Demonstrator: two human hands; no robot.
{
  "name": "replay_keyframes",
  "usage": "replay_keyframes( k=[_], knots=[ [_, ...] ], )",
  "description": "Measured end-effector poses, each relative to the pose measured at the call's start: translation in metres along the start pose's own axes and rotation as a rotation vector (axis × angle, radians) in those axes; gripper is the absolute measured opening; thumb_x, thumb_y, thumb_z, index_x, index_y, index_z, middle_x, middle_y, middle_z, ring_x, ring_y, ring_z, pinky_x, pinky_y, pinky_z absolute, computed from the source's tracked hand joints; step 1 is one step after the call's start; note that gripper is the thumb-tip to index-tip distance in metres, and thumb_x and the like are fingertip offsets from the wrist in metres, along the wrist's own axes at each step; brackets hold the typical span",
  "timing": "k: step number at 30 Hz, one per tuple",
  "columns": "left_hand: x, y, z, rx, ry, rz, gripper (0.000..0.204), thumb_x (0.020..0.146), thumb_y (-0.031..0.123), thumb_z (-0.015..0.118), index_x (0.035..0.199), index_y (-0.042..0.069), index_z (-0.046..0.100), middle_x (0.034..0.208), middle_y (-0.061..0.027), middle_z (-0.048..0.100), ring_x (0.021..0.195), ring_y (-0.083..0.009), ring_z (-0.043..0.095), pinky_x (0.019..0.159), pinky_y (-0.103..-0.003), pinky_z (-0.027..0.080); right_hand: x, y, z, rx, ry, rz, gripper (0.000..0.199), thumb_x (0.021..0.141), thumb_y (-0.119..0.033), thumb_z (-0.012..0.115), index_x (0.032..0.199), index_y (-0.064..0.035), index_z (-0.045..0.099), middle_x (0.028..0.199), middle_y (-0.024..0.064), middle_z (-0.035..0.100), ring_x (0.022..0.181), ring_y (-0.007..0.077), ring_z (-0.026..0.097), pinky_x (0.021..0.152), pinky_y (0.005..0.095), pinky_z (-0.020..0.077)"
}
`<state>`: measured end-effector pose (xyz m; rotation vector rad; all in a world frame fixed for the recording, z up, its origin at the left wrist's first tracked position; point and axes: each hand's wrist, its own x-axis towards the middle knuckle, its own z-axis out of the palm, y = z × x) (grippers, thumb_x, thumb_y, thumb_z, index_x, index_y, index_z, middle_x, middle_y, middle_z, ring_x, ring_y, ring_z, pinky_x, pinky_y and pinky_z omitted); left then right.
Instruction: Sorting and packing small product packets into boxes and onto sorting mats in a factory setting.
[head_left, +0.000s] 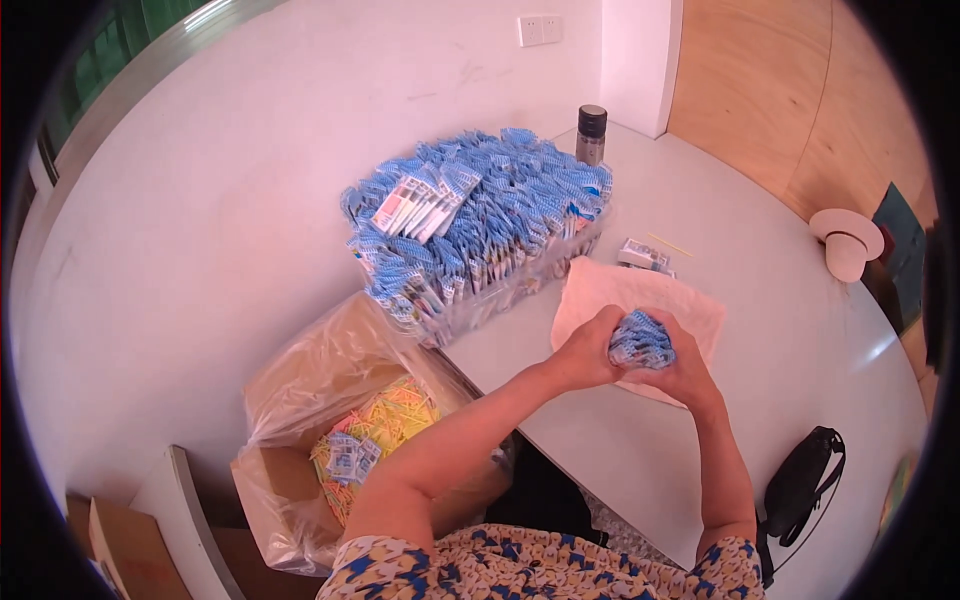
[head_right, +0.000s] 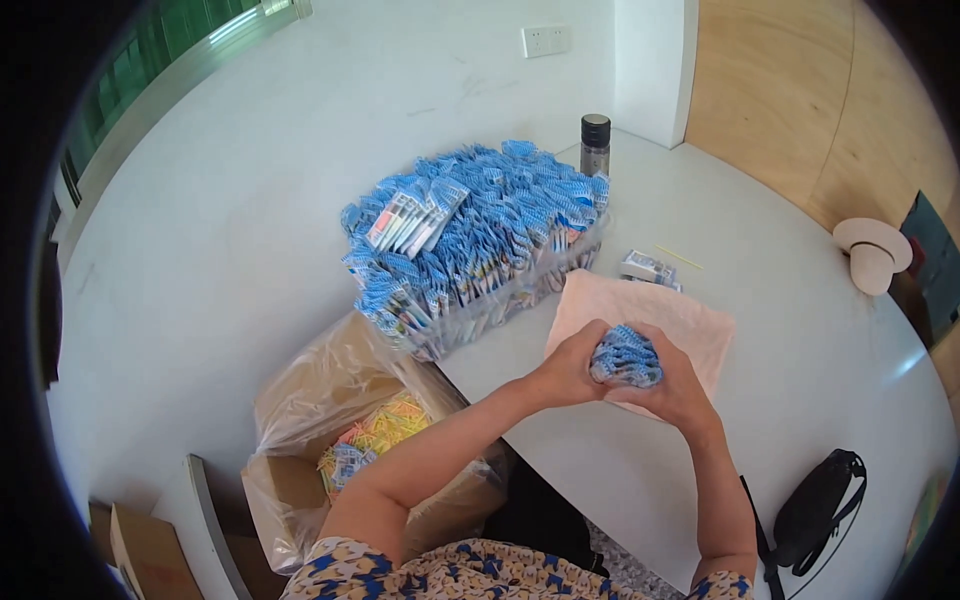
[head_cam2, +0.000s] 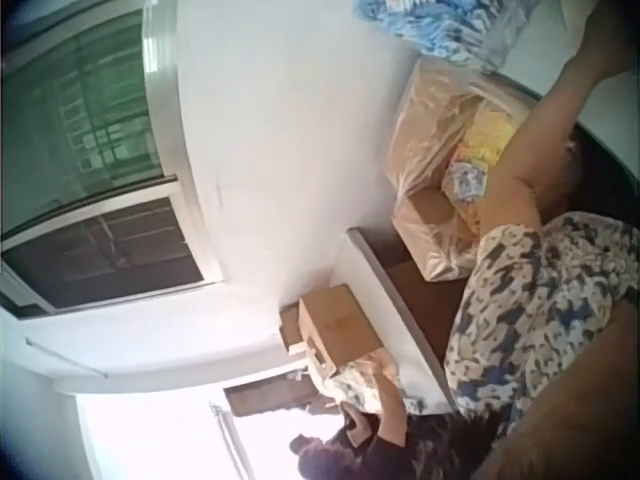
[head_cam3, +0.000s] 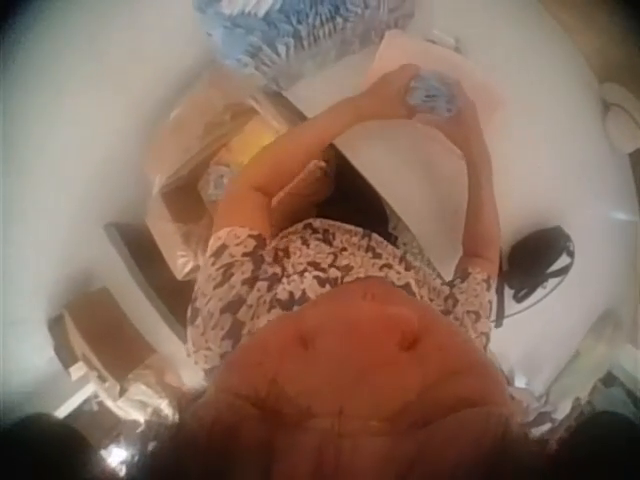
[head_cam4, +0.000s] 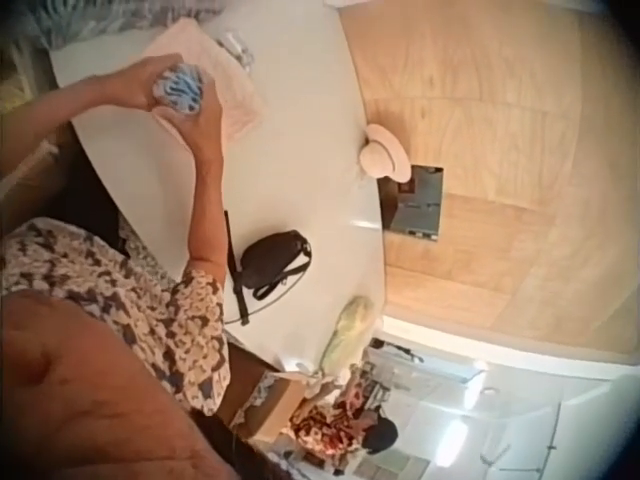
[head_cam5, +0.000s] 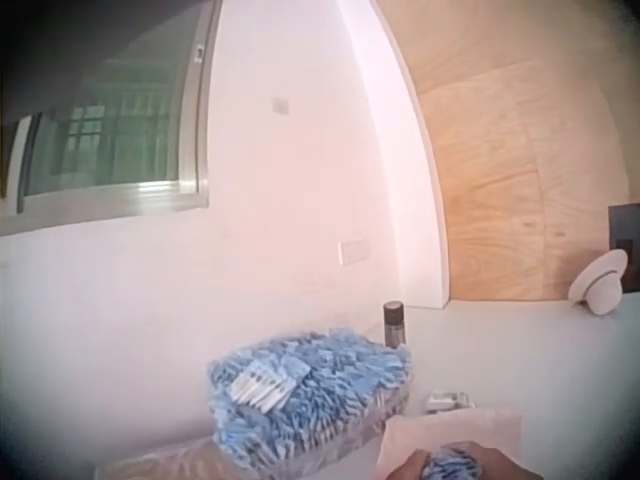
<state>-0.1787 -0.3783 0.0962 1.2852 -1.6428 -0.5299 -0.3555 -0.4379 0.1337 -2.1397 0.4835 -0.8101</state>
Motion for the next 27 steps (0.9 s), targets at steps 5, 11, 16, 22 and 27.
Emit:
replay_keyframes(
  k=[5, 11, 16, 22, 27],
  knots=[
    [-0.005, 0.031, -0.071, 0.103, 0.082, 0.000, 0.069, 0.062, 0.016, 0.082, 0.112, 0.004, 0.036, 0.103, -0.0204, 0.057, 0.100, -0.0392, 0.058, 0.081, -0.042, 0.047, 0.056, -0.050, 0.026, -0.084, -0.017, -0.052, 0.059, 0.062, -0.016, 0.085, 0.113, -0.0036, 0.058, 0.101, 0.0072, 0.065, 0.093, 0.0192, 0.062, 0.085, 0.0306, 0.0480],
    [-0.009, 0.043, -0.140, 0.171, 0.066, -0.165, 0.089, 0.055, 0.018, 0.088, 0.123, 0.003, 0.033, 0.108, -0.0198, 0.055, 0.102, -0.0304, 0.058, 0.085, -0.037, 0.047, 0.107, -0.055, 0.068, 0.351, -0.033, 0.052, 0.046, 0.064, -0.014, 0.083, 0.103, -0.0005, 0.063, 0.091, 0.0038, 0.067, 0.082, 0.0100, 0.062, 0.076, 0.0264, 0.0499],
    [-0.019, 0.049, -0.199, -0.079, 0.106, -0.137, 0.103, 0.057, 0.016, 0.088, 0.140, 0.005, 0.028, 0.123, -0.0172, 0.054, 0.116, -0.0213, 0.051, 0.093, -0.034, 0.042, 0.146, -0.082, 0.093, 0.190, -0.048, -0.021, 0.050, 0.064, -0.023, 0.083, 0.102, 0.0027, 0.064, 0.090, 0.0070, 0.067, 0.080, 0.0113, 0.061, 0.073, 0.0262, 0.0494],
    [0.006, 0.003, -0.293, 0.203, 0.402, 0.065, 0.046, 0.078, 0.015, 0.073, 0.121, 0.010, 0.058, 0.122, -0.0034, 0.059, 0.116, -0.0212, 0.052, 0.092, -0.035, 0.042, 0.228, -0.086, 0.062, 0.342, 0.248, 0.002, 0.040, 0.072, -0.013, 0.078, 0.104, 0.0047, 0.063, 0.093, 0.0101, 0.068, 0.080, 0.0143, 0.065, 0.072, 0.0256, 0.0517],
    [0.076, -0.036, -0.303, 0.946, -0.041, 0.111, 0.040, 0.090, 0.040, 0.055, 0.118, 0.012, 0.059, 0.119, -0.0068, 0.059, 0.120, -0.0244, 0.048, 0.102, -0.047, 0.028, 0.254, -0.056, 0.058, 0.580, 0.368, 0.055, 0.036, 0.074, -0.012, 0.076, 0.104, 0.0030, 0.063, 0.093, 0.0097, 0.068, 0.077, 0.0150, 0.065, 0.070, 0.0269, 0.0533]
  ],
)
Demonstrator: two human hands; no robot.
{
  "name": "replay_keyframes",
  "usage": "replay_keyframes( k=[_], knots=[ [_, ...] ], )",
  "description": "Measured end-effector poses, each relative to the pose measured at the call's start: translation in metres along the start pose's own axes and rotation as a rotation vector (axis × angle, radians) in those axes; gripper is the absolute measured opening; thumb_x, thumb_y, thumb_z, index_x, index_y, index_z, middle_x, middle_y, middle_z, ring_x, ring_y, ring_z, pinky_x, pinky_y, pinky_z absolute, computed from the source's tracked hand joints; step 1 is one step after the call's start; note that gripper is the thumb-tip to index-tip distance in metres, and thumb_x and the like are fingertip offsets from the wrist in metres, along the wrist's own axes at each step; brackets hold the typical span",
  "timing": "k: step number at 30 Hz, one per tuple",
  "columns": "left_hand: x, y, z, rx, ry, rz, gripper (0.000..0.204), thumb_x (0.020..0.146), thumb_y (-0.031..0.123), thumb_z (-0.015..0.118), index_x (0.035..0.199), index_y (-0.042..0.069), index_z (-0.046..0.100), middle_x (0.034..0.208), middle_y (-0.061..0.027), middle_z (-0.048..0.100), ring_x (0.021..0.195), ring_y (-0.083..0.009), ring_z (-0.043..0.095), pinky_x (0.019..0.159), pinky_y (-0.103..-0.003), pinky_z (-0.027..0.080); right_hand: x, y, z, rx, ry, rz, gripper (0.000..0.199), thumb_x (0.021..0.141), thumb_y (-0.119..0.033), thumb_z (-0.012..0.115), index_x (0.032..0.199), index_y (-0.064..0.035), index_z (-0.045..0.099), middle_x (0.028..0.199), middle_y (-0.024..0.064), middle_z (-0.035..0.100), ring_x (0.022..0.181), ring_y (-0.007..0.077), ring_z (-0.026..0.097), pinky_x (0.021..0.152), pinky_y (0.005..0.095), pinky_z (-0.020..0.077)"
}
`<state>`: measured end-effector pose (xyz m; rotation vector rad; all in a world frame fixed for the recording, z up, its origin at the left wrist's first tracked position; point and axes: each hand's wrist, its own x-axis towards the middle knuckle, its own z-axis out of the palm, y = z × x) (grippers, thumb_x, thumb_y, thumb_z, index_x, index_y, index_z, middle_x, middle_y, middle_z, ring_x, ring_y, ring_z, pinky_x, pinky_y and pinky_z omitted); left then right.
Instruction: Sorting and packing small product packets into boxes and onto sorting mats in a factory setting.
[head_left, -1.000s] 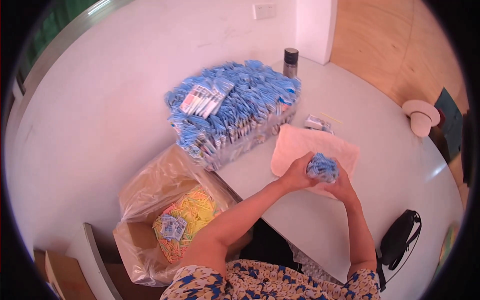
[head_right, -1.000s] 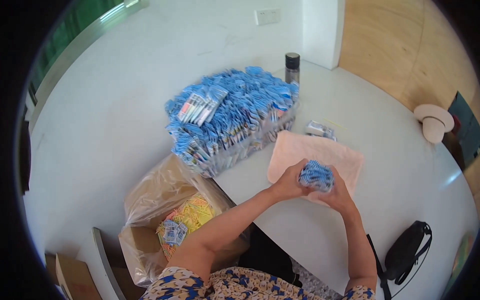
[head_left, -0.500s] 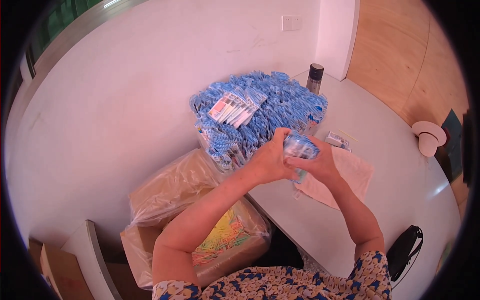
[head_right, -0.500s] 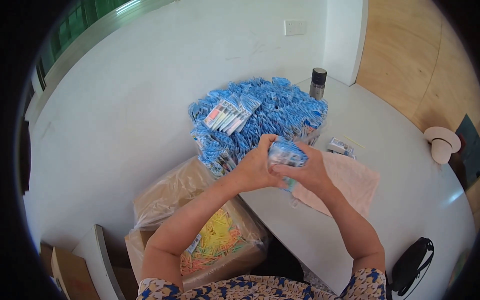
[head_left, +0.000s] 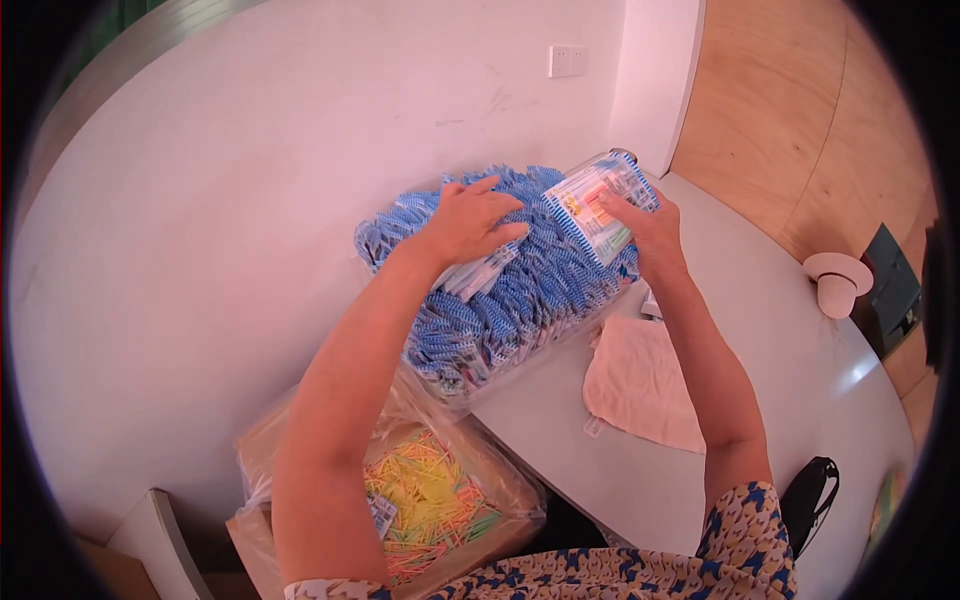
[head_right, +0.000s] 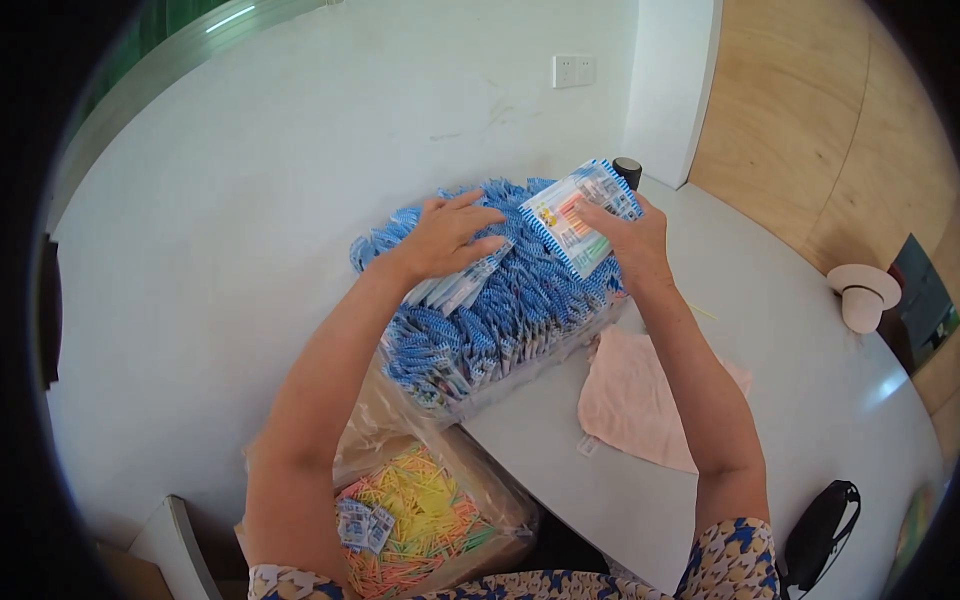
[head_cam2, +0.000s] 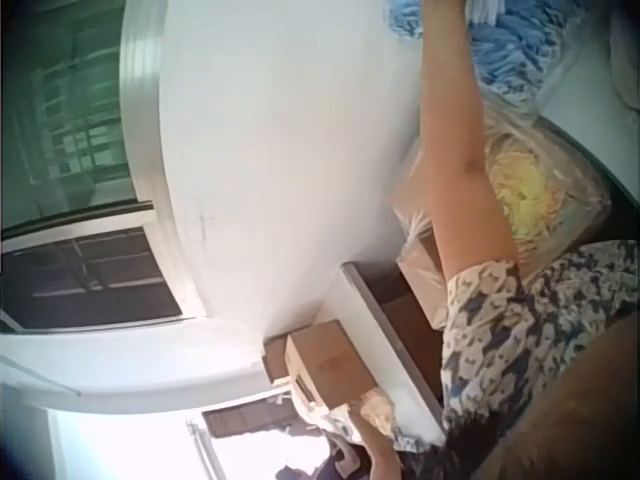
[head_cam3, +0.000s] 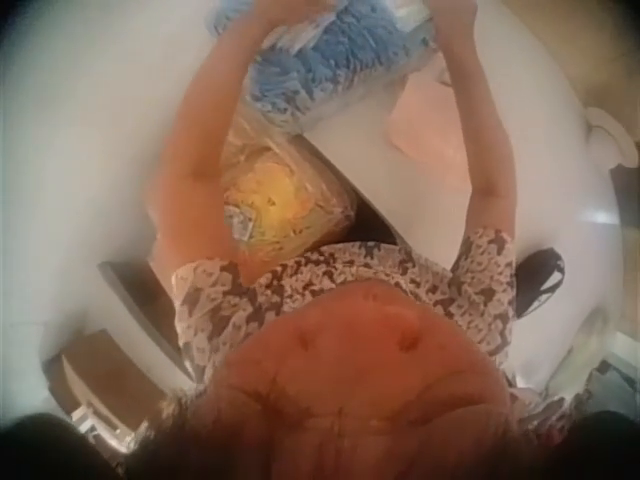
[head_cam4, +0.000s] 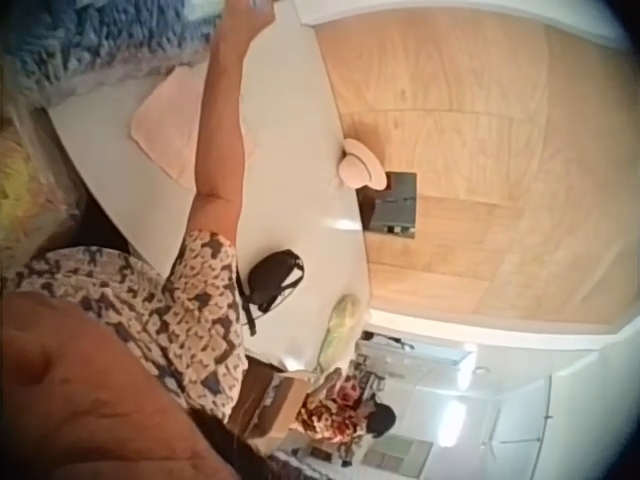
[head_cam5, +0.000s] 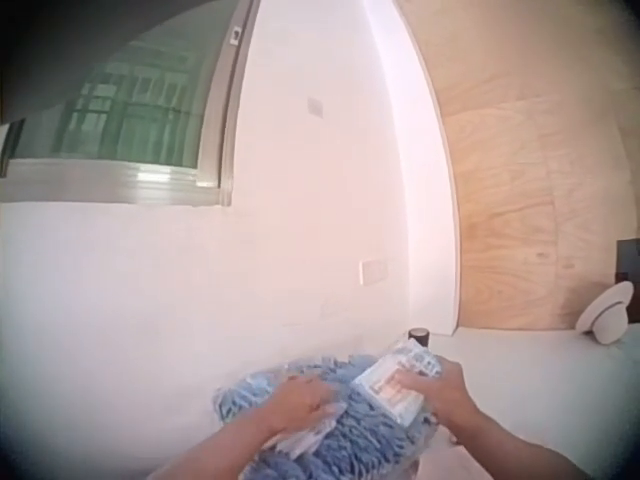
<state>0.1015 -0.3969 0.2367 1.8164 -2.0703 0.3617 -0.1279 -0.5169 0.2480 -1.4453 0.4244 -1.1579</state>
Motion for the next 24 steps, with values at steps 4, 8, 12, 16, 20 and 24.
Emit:
replay_keyframes(
  k=[4, 8, 12, 16, 20, 24],
  knots=[
    [0.031, -0.009, 0.007, -0.044, -0.279, -0.131, 0.048, 0.093, 0.051, 0.041, 0.115, 0.013, 0.061, 0.113, -0.0056, 0.060, 0.119, -0.0210, 0.047, 0.104, -0.050, 0.020, 0.006, 0.014, -0.006, -0.075, 0.016, 0.025, 0.035, 0.074, -0.013, 0.077, 0.102, 0.0031, 0.063, 0.091, 0.0097, 0.068, 0.077, 0.0152, 0.065, 0.069, 0.0269, 0.0530],
    [0.019, -0.020, 0.007, -0.111, -0.178, 0.012, 0.046, 0.094, 0.049, 0.038, 0.104, 0.011, 0.062, 0.101, -0.0059, 0.059, 0.107, -0.0217, 0.051, 0.099, -0.044, 0.027, 0.018, 0.016, -0.009, -0.157, 0.011, 0.037, 0.036, 0.074, -0.018, 0.077, 0.101, 0.0025, 0.064, 0.088, 0.0094, 0.068, 0.072, 0.0138, 0.065, 0.063, 0.0257, 0.0522],
    [0.011, -0.024, -0.001, -0.403, -0.050, -0.003, 0.043, 0.094, 0.042, 0.045, 0.077, 0.004, 0.053, 0.078, -0.0110, 0.052, 0.085, -0.0261, 0.052, 0.077, -0.040, 0.038, 0.031, 0.018, 0.003, -0.205, 0.003, 0.046, 0.037, 0.074, -0.021, 0.077, 0.100, 0.0014, 0.064, 0.086, 0.0089, 0.068, 0.069, 0.0122, 0.065, 0.056, 0.0244, 0.0507],
    [-0.009, -0.025, -0.001, -0.463, 0.145, 0.004, 0.042, 0.094, 0.037, 0.047, 0.073, 0.001, 0.045, 0.071, -0.0126, 0.046, 0.077, -0.0278, 0.049, 0.069, -0.037, 0.038, 0.038, 0.021, 0.017, -0.181, -0.016, 0.051, 0.036, 0.071, -0.020, 0.078, 0.096, 0.0020, 0.066, 0.082, 0.0101, 0.068, 0.066, 0.0131, 0.066, 0.051, 0.0247, 0.0504],
    [-0.026, -0.025, 0.001, -0.503, 0.334, 0.024, 0.035, 0.093, 0.031, 0.050, 0.075, 0.001, 0.050, 0.073, -0.0106, 0.048, 0.077, -0.0269, 0.048, 0.073, -0.036, 0.040, 0.051, 0.033, 0.041, -0.215, -0.124, 0.047, 0.042, 0.062, -0.027, 0.080, 0.086, 0.0049, 0.068, 0.080, 0.0172, 0.069, 0.069, 0.0205, 0.069, 0.057, 0.0307, 0.0536],
    [-0.029, -0.024, 0.002, -0.526, 0.408, 0.022, 0.031, 0.092, 0.029, 0.054, 0.079, 0.001, 0.054, 0.078, -0.0092, 0.052, 0.081, -0.0254, 0.049, 0.079, -0.033, 0.041, 0.052, 0.053, 0.078, -0.466, -0.156, -0.052, 0.049, 0.055, -0.035, 0.080, 0.080, 0.0052, 0.068, 0.081, 0.0221, 0.068, 0.073, 0.0290, 0.068, 0.066, 0.0358, 0.0540]
  ],
)
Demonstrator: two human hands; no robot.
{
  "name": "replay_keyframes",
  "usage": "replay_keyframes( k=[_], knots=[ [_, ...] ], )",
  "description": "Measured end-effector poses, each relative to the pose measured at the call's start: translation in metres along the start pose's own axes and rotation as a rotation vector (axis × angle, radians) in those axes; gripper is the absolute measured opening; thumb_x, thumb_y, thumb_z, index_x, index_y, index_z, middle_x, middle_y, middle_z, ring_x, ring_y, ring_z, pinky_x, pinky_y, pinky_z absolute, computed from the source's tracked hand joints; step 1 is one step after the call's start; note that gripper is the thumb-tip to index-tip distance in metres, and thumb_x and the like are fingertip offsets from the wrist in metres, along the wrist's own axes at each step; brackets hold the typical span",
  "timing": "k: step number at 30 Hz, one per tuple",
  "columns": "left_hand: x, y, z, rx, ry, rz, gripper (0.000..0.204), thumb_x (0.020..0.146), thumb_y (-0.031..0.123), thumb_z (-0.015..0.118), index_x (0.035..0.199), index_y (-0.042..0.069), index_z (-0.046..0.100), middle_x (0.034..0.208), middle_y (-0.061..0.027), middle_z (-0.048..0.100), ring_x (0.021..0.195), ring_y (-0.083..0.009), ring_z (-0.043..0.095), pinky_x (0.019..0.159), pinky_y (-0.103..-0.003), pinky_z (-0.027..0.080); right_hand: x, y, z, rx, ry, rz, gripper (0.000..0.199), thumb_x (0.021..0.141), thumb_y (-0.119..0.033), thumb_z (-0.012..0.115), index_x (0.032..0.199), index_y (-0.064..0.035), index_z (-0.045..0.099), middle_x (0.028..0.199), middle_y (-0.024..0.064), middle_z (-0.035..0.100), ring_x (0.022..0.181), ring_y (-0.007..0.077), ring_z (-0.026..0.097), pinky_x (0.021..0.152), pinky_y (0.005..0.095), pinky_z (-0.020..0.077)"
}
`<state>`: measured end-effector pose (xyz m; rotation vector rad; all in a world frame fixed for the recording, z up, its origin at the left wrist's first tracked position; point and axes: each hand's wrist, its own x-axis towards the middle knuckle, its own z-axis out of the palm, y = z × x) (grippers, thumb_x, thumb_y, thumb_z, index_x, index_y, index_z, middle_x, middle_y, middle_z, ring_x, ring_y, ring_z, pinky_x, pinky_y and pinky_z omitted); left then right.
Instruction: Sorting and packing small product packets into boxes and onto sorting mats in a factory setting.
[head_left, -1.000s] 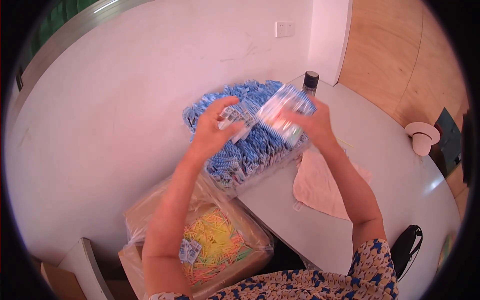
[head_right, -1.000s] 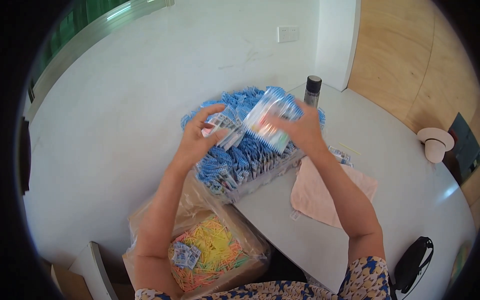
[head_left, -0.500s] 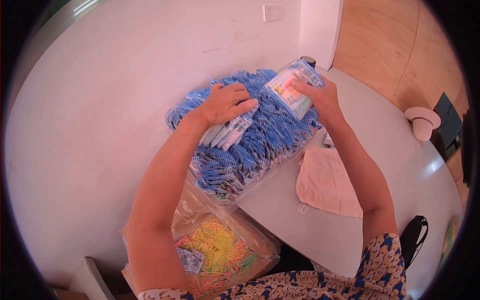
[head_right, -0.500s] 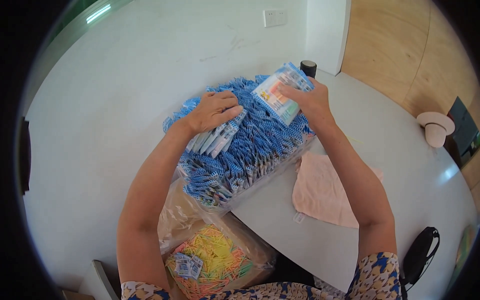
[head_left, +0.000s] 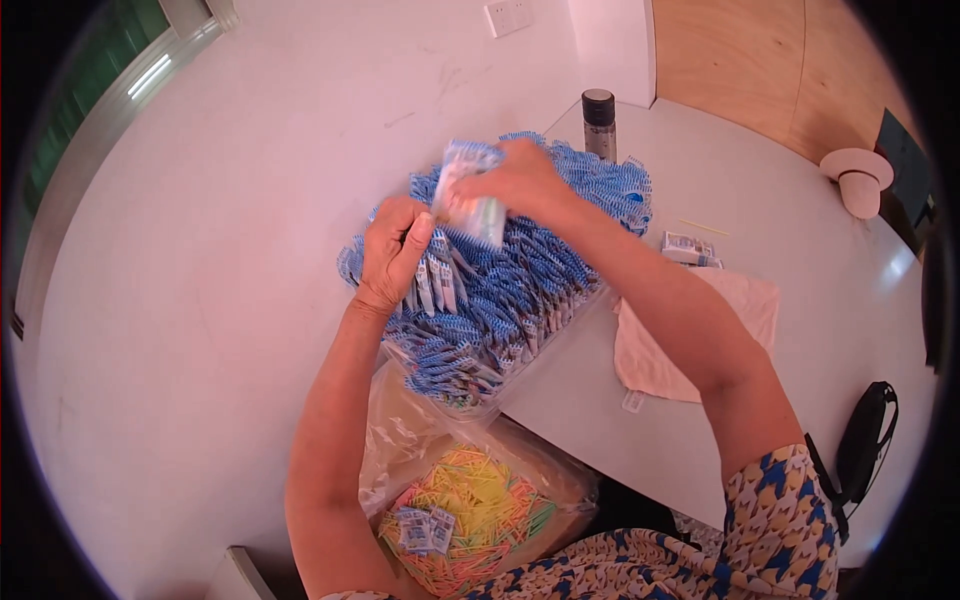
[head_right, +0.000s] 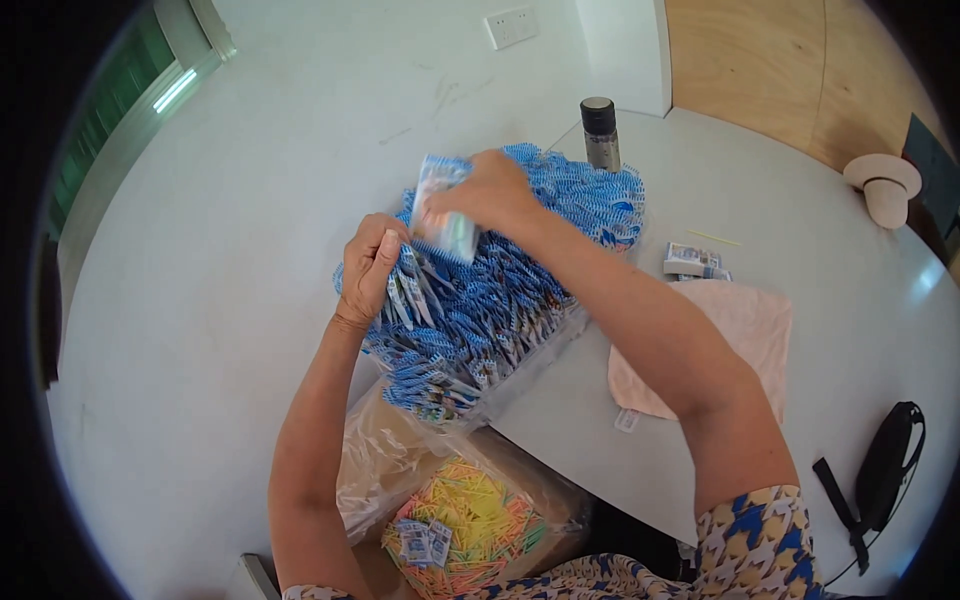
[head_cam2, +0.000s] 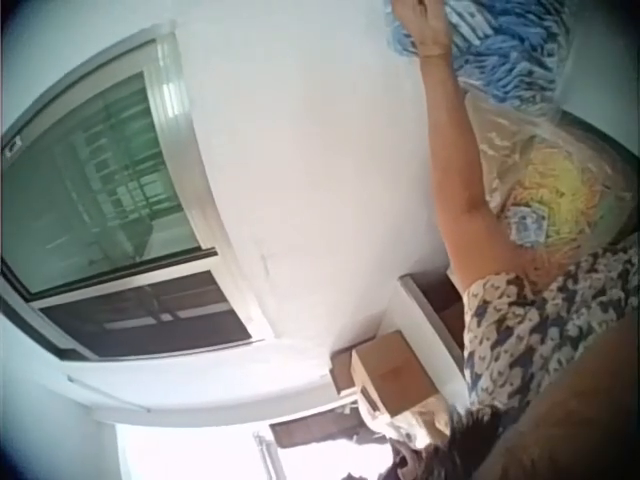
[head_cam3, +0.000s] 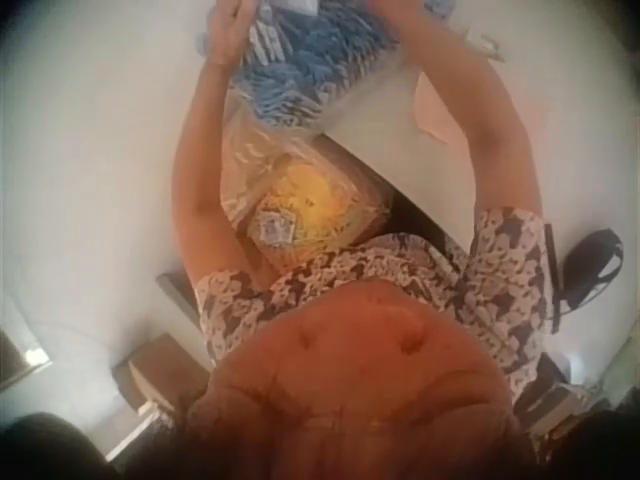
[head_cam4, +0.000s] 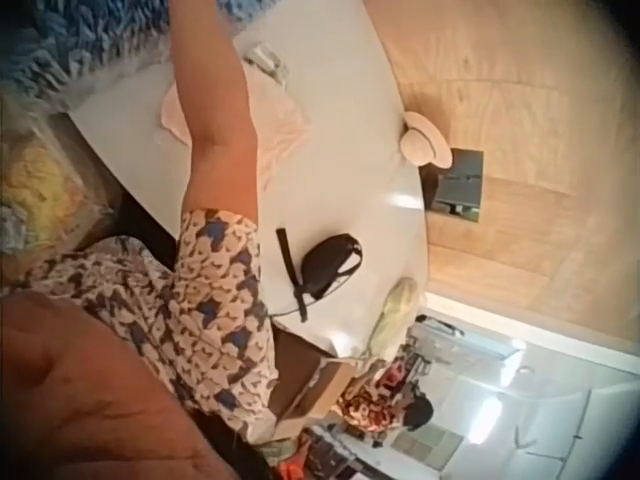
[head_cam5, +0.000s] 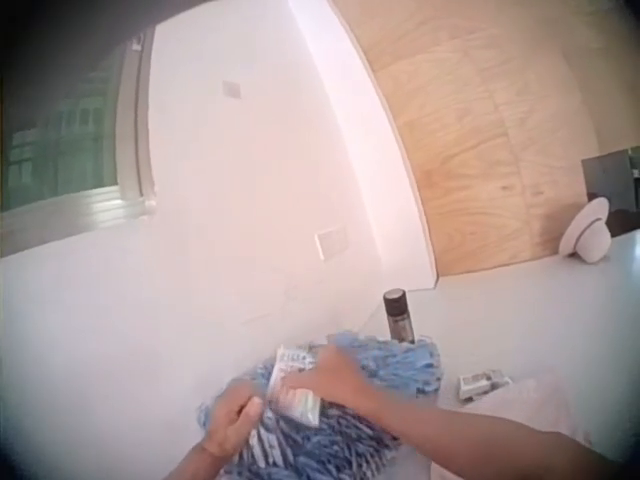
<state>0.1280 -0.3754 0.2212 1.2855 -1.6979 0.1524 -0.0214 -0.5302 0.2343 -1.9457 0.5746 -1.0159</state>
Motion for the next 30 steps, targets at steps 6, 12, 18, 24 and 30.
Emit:
replay_keyframes(
  k=[6, 12, 18, 24, 30],
  knots=[
    [0.016, 0.003, 0.011, 0.176, -0.043, 0.001, 0.032, 0.090, 0.031, 0.055, 0.080, 0.000, 0.057, 0.092, -0.0128, 0.054, 0.090, -0.0280, 0.051, 0.081, -0.035, 0.041, 0.001, -0.003, 0.029, -0.520, -0.071, -0.035, 0.038, 0.065, -0.031, 0.071, 0.073, 0.0056, 0.064, 0.071, 0.0188, 0.065, 0.064, 0.0228, 0.066, 0.054, 0.0370, 0.0529],
    [0.017, -0.002, 0.021, 0.288, -0.127, -0.231, 0.042, 0.091, 0.044, 0.053, 0.095, 0.003, 0.052, 0.092, -0.0161, 0.053, 0.090, -0.0325, 0.053, 0.079, -0.039, 0.043, -0.004, -0.007, 0.004, -0.002, -0.457, 0.357, 0.058, 0.077, -0.039, 0.066, 0.110, 0.0072, 0.055, 0.098, 0.0188, 0.063, 0.080, 0.0218, 0.065, 0.055, 0.0339, 0.0554],
    [0.013, 0.005, 0.024, 0.185, -0.085, -0.346, 0.048, 0.090, 0.048, 0.054, 0.111, 0.005, 0.049, 0.108, -0.0161, 0.057, 0.100, -0.0302, 0.055, 0.086, -0.037, 0.044, -0.014, -0.005, -0.027, 0.175, -0.615, 0.193, 0.055, 0.074, -0.024, 0.074, 0.112, 0.0082, 0.052, 0.097, 0.0153, 0.062, 0.081, 0.0200, 0.064, 0.057, 0.0319, 0.0573],
    [0.015, -0.007, 0.018, 0.028, 0.027, -0.328, 0.060, 0.091, 0.046, 0.053, 0.133, 0.004, 0.043, 0.126, -0.0157, 0.052, 0.114, -0.0286, 0.050, 0.098, -0.036, 0.039, -0.013, 0.003, 0.019, 0.145, -0.276, 0.122, 0.033, 0.067, -0.014, 0.072, 0.090, 0.0064, 0.058, 0.075, 0.0120, 0.064, 0.056, 0.0189, 0.063, 0.047, 0.0300, 0.0544],
    [0.025, -0.015, 0.016, 0.322, -0.254, -0.246, 0.062, 0.092, 0.050, 0.045, 0.132, 0.003, 0.048, 0.135, -0.0163, 0.048, 0.126, -0.0323, 0.043, 0.106, -0.037, 0.031, -0.009, -0.018, 0.003, -0.511, -0.486, -0.067, 0.034, 0.068, -0.015, 0.068, 0.092, 0.0063, 0.060, 0.082, 0.0200, 0.065, 0.066, 0.0288, 0.065, 0.058, 0.0365, 0.0540]
  ],
)
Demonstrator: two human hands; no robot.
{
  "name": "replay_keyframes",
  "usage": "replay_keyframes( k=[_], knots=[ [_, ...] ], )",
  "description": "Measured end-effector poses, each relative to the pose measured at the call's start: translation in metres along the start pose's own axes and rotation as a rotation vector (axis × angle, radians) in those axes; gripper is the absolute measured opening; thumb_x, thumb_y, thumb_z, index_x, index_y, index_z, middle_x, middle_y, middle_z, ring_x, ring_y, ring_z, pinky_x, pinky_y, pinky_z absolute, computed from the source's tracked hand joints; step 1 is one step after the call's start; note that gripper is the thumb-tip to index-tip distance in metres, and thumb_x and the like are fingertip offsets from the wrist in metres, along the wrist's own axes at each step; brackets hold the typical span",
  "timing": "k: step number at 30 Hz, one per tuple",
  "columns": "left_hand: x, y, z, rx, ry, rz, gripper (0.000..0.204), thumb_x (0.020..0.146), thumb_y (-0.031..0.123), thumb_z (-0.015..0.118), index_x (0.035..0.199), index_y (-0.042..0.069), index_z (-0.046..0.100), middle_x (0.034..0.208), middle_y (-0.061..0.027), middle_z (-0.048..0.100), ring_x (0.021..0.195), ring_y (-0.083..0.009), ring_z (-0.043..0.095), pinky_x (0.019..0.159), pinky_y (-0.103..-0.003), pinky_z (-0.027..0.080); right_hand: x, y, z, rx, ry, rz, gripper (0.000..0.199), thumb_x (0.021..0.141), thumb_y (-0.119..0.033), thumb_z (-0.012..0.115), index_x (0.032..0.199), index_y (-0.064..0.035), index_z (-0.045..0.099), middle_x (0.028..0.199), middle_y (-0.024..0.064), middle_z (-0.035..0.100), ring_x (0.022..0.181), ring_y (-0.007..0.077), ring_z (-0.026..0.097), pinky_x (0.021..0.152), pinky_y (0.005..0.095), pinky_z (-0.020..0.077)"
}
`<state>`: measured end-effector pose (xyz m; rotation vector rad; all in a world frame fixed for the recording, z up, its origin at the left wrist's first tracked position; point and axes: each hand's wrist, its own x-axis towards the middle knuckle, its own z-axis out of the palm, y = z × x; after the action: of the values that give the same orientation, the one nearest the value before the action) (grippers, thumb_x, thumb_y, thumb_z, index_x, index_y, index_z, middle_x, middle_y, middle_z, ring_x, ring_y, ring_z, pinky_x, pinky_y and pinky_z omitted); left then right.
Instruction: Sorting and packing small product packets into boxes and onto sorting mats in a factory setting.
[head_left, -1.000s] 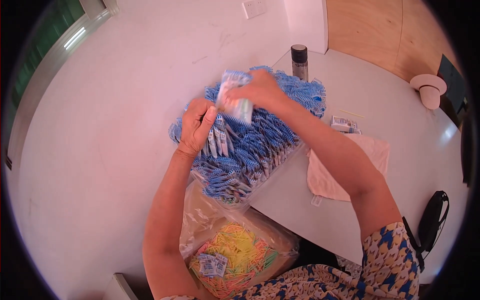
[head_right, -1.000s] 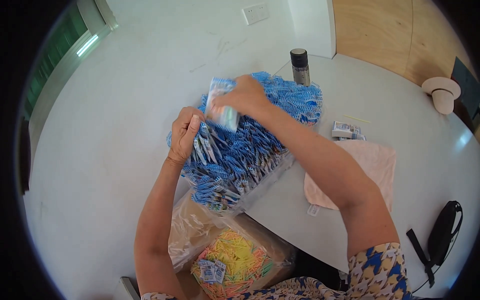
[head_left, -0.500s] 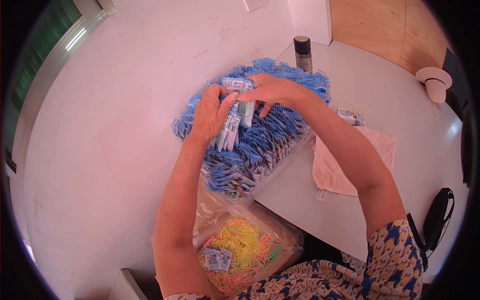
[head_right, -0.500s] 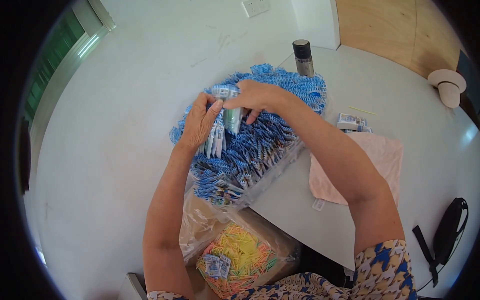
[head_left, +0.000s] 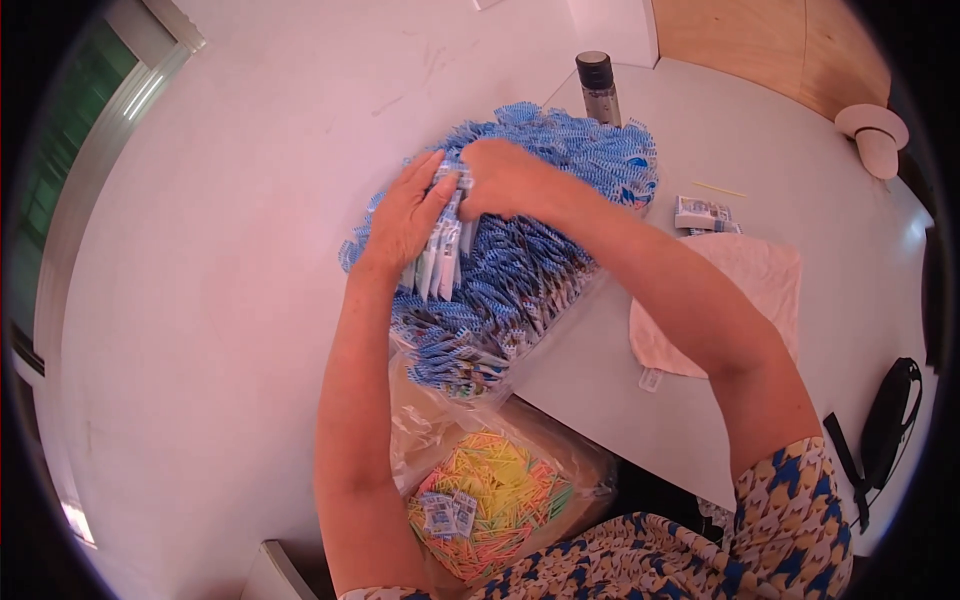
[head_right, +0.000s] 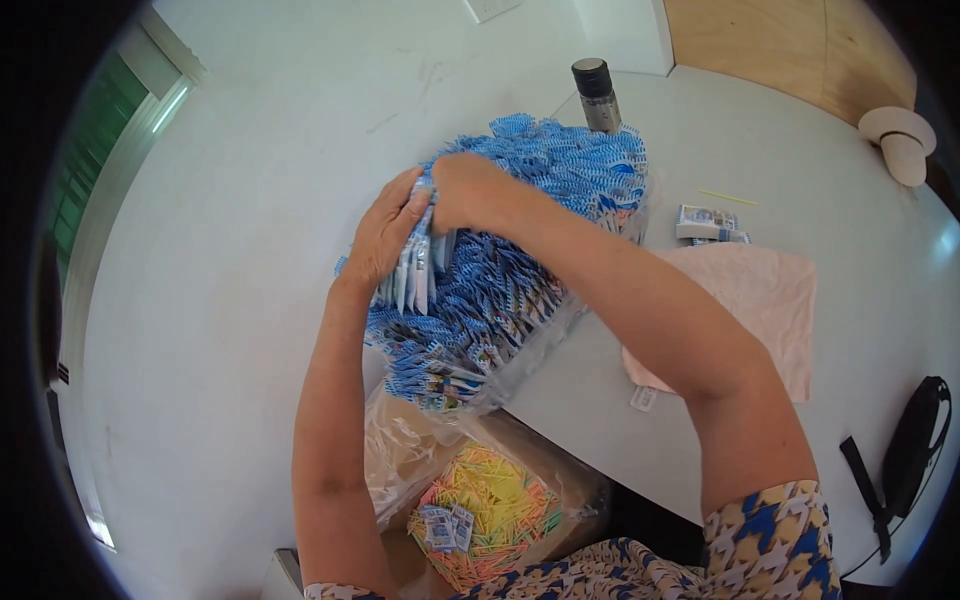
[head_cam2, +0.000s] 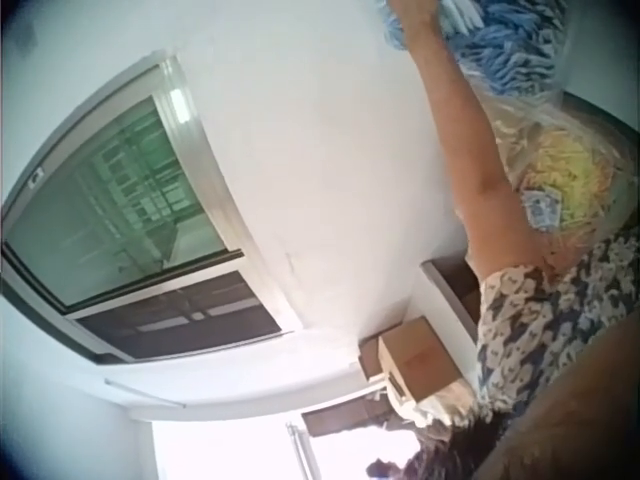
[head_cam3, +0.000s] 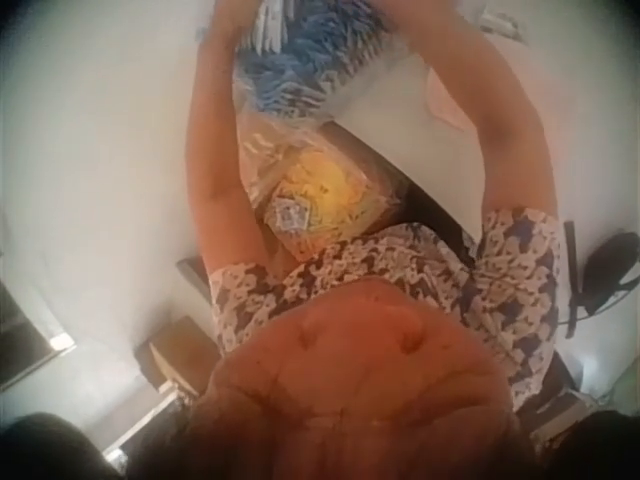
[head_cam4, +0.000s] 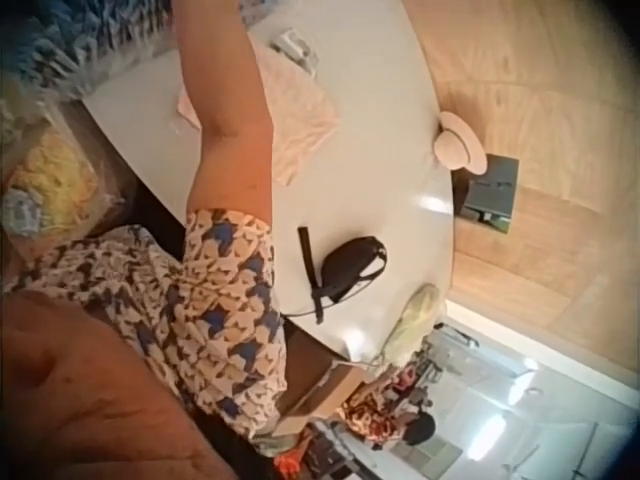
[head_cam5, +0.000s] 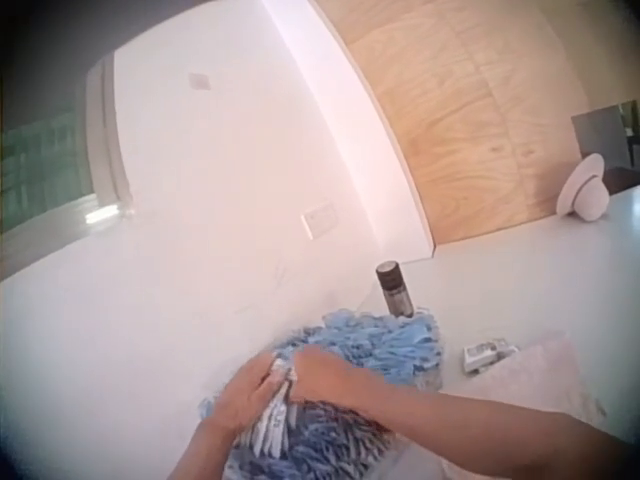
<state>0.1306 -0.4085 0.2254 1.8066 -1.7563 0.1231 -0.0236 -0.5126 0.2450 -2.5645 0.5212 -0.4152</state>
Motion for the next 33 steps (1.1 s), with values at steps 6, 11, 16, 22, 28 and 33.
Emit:
replay_keyframes(
  k=[6, 11, 16, 22, 28, 33],
  knots=[
    [-0.014, 0.016, 0.014, -0.001, 0.157, -0.083, 0.064, 0.093, 0.050, 0.044, 0.136, 0.003, 0.042, 0.137, -0.0192, 0.044, 0.126, -0.0329, 0.044, 0.105, -0.038, 0.034, -0.023, 0.014, 0.006, 0.019, 0.686, -0.511, 0.043, 0.082, -0.023, 0.063, 0.121, -0.0062, 0.055, 0.123, 0.0123, 0.054, 0.115, 0.0298, 0.050, 0.101, 0.0423, 0.0364],
    [-0.020, -0.013, -0.005, -0.631, 0.259, -0.016, 0.073, 0.097, 0.044, 0.041, 0.149, 0.008, 0.004, 0.143, -0.0192, 0.036, 0.130, -0.0302, 0.038, 0.107, -0.039, 0.032, -0.029, -0.032, 0.032, -0.151, 0.524, -0.605, 0.051, 0.085, -0.037, 0.062, 0.129, -0.0153, 0.050, 0.123, 0.0085, 0.054, 0.117, 0.0268, 0.049, 0.103, 0.0543, 0.0281],
    [-0.042, 0.000, -0.037, -0.860, 0.485, -0.109, 0.070, 0.097, 0.047, 0.037, 0.145, 0.001, 0.018, 0.142, -0.0208, 0.038, 0.134, -0.0290, 0.032, 0.113, -0.041, 0.020, -0.035, -0.038, 0.049, -0.444, 0.425, -0.636, 0.047, 0.082, -0.038, 0.064, 0.125, -0.0215, 0.055, 0.127, 0.0051, 0.052, 0.123, 0.0258, 0.045, 0.102, 0.0595, 0.0263],
    [-0.076, -0.006, -0.029, -0.091, -0.018, -0.330, 0.078, 0.095, 0.056, 0.032, 0.144, -0.005, 0.021, 0.144, -0.0236, 0.035, 0.139, -0.0313, 0.023, 0.114, -0.043, 0.010, -0.002, -0.022, 0.053, -0.576, 0.388, -0.588, 0.039, 0.080, -0.041, 0.065, 0.115, -0.0256, 0.061, 0.129, 0.0019, 0.051, 0.127, 0.0248, 0.041, 0.104, 0.0625, 0.0224],
    [-0.090, -0.007, -0.015, 0.283, -0.260, -0.368, 0.091, 0.090, 0.065, 0.030, 0.146, -0.004, 0.011, 0.153, -0.0204, 0.016, 0.144, -0.0307, 0.008, 0.114, -0.048, 0.000, 0.001, -0.026, 0.057, -0.651, 0.216, -0.522, 0.045, 0.079, -0.046, 0.064, 0.120, -0.0272, 0.059, 0.136, 0.0031, 0.046, 0.130, 0.0277, 0.038, 0.104, 0.0646, 0.0197],
    [-0.115, 0.002, -0.033, -0.015, -0.119, -0.428, 0.095, 0.088, 0.071, 0.026, 0.148, 0.001, 0.005, 0.153, -0.0195, 0.015, 0.144, -0.0294, 0.007, 0.114, -0.045, -0.002, -0.017, -0.039, 0.047, -0.686, 0.197, -0.590, 0.062, 0.075, -0.057, 0.063, 0.130, -0.0303, 0.051, 0.140, 0.0040, 0.043, 0.131, 0.0324, 0.036, 0.103, 0.0664, 0.0168]
  ],
)
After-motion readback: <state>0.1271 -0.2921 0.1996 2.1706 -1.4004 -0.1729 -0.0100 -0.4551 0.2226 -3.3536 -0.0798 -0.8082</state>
